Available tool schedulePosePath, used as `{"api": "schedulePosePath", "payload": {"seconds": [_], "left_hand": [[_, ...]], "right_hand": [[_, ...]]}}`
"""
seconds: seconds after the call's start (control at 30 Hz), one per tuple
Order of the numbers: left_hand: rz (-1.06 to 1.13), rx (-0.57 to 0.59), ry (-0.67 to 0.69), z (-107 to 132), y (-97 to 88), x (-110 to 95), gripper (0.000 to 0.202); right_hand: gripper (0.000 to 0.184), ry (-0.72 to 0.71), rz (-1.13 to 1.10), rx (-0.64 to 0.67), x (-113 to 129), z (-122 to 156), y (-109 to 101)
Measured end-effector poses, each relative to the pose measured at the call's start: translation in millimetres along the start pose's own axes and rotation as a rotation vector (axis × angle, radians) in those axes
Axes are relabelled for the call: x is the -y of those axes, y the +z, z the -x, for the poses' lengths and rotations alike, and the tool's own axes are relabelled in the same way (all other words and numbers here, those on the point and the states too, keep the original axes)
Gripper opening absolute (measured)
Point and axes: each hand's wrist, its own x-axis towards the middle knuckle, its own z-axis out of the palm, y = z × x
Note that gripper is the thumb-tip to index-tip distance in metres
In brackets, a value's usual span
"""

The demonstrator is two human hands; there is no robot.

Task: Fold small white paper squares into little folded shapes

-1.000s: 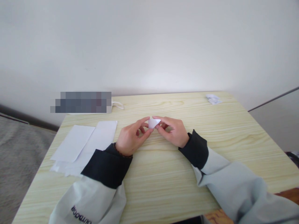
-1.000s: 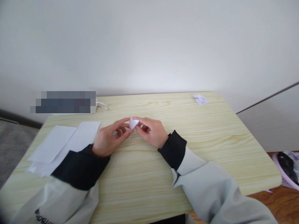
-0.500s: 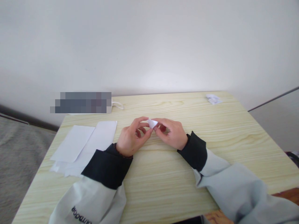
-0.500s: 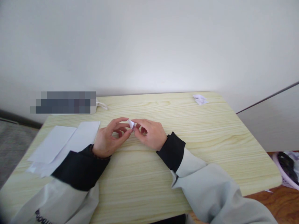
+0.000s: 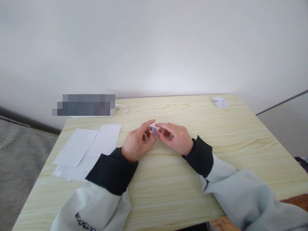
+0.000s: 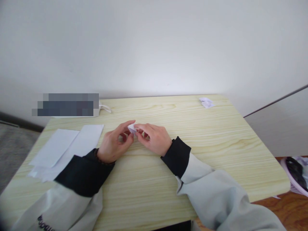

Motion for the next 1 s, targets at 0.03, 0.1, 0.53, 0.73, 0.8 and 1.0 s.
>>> {"api": "schedulePosePath", "payload": {"seconds": [0.03,0.1,0.53,0.73,0.8,1.0], "left_hand": [[0.01,-0.001,-0.002,0.1,-0.1,-0.1,0.041],[0.031,-0.002,-0.001,0.3,0.1,-0.2,0.041],[0.051,-0.01,-0.002,1.4,1.0,0.5,0.041],[-0.061,-0.009,-0.029,1.2,2.5,-0.9,0.042],[-0.067,-0.011,-0.026,1.0,2.6,-0.9,0.041],[-0.021,-0.008,-0.023,0.7,1.3,-0.7,0.038]], "right_hand": [[0.02,0.009,-0.005,-0.004,0.0,0.1,-0.2],[0.02,0.023,-0.012,-0.018,0.0,0.2,-0.3],[0.021,0.041,-0.001,-0.024,1.4,-1.4,-1.1],[0.019,0.004,-0.025,-0.016,2.0,-1.9,0.0],[0.019,-0.002,-0.041,-0.018,2.0,-1.6,0.2],[0.018,0.114,-0.115,-0.022,0.9,-0.2,-0.1]]}}
